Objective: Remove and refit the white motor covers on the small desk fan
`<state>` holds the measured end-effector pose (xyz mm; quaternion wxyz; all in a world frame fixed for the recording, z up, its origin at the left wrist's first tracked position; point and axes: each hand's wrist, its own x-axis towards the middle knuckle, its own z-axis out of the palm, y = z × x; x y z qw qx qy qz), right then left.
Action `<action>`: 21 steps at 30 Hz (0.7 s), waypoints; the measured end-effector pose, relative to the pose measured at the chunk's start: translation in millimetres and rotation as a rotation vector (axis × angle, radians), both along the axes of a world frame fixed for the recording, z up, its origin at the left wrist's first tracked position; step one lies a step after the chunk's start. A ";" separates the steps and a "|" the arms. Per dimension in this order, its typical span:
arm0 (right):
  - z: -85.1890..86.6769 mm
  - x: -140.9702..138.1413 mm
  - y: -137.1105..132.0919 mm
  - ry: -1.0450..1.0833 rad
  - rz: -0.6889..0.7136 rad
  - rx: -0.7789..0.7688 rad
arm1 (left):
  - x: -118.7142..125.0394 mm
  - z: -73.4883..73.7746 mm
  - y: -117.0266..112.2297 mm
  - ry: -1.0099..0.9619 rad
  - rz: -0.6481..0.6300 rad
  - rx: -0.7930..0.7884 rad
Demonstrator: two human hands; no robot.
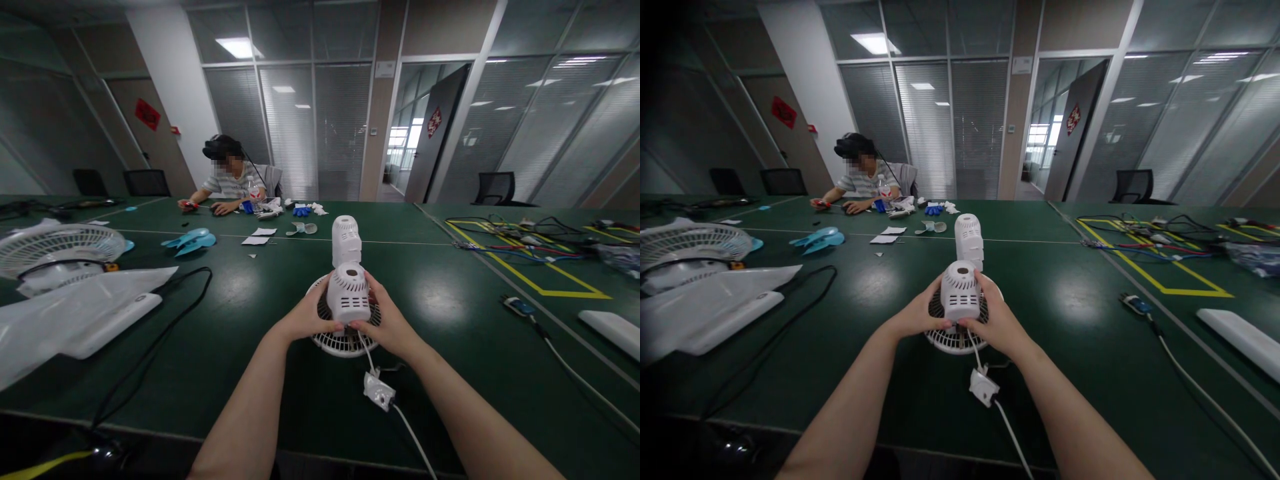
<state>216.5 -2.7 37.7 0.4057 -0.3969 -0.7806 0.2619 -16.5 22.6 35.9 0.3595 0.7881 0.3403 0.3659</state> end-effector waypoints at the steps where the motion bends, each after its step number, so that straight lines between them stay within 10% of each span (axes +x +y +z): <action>1: 0.6 0.0 -0.4 -0.004 -0.002 0.009 | -0.5 0.3 -0.3 -0.002 0.002 -0.014; 21: 3.3 -0.5 -0.3 -0.062 0.014 0.040 | -5.0 0.4 -0.9 0.049 -0.032 -0.041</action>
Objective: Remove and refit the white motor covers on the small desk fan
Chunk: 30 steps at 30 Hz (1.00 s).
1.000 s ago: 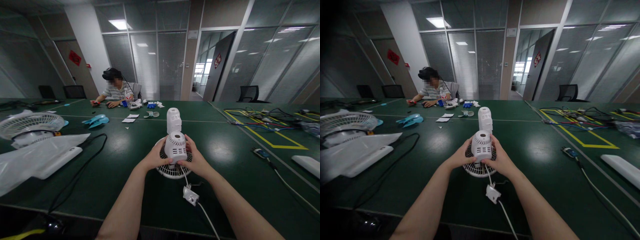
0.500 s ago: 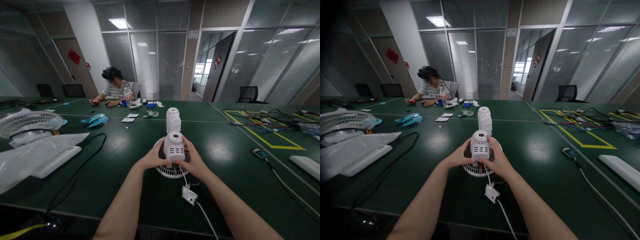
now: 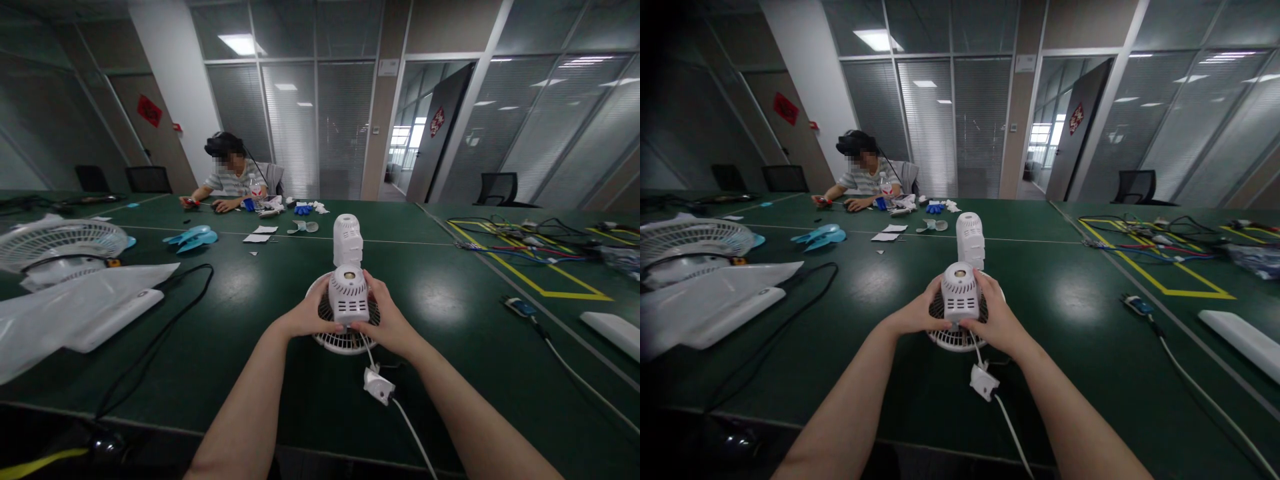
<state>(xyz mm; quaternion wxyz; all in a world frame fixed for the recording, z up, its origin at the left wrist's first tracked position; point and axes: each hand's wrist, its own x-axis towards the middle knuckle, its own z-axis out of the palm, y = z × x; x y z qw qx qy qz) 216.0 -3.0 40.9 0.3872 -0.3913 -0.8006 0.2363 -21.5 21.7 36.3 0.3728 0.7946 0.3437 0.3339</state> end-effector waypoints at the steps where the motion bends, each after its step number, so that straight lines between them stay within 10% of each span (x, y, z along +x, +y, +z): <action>1: 0.1 0.0 0.2 -0.001 0.003 -0.008 | 0.3 -0.1 0.2 -0.003 0.002 0.011; 25: 1.8 3.6 1.3 0.038 0.073 -0.127 | -1.4 -2.2 1.4 -0.034 0.038 -0.038; 30: 3.7 -1.7 -5.7 0.032 -0.059 0.003 | -6.6 -12.9 18.4 -0.215 0.406 0.003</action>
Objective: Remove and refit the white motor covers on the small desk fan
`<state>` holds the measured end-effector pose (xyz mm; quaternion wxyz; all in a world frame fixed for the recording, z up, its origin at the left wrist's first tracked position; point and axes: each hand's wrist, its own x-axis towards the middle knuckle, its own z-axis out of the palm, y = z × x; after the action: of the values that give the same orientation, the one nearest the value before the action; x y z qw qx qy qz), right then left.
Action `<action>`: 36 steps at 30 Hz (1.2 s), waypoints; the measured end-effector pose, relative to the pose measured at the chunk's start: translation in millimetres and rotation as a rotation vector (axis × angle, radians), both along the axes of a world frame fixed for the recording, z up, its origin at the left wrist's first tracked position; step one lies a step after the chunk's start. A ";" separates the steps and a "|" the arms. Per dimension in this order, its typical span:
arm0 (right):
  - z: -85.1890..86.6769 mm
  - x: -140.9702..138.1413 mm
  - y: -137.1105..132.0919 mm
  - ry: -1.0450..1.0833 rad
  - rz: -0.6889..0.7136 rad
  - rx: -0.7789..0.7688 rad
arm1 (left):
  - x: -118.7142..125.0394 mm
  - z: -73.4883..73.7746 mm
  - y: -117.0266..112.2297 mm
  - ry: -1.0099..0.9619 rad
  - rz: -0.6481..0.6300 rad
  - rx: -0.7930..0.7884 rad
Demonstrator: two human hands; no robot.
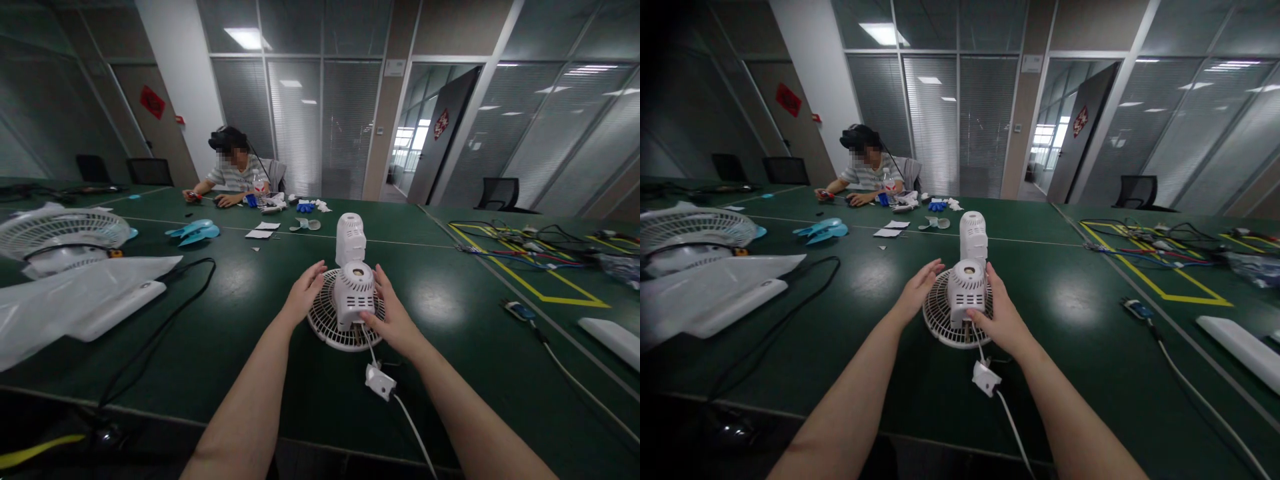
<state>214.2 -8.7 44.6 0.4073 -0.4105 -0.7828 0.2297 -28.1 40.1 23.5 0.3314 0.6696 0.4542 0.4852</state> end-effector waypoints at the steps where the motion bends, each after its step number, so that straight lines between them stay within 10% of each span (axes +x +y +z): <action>1: 0.4 -3.2 -3.4 0.018 -0.066 0.044 | -1.3 -2.4 2.9 0.037 0.111 0.012; 6: -0.2 -27.9 -24.1 -0.002 -0.327 0.136 | -3.6 -7.0 5.7 0.375 0.330 -0.052; 20: 4.7 -7.8 -12.0 -0.140 -0.273 -0.015 | -9.9 -5.2 -2.7 0.449 0.573 -0.288; 36: 3.6 212.9 -63.8 -0.274 -0.888 0.057 | -8.0 -11.9 -2.1 0.590 0.387 -0.318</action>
<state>427.1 -72.5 48.2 0.3700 -0.7212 -0.5840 -0.0448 -36.1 37.9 11.6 0.1886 0.6227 0.7174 0.2489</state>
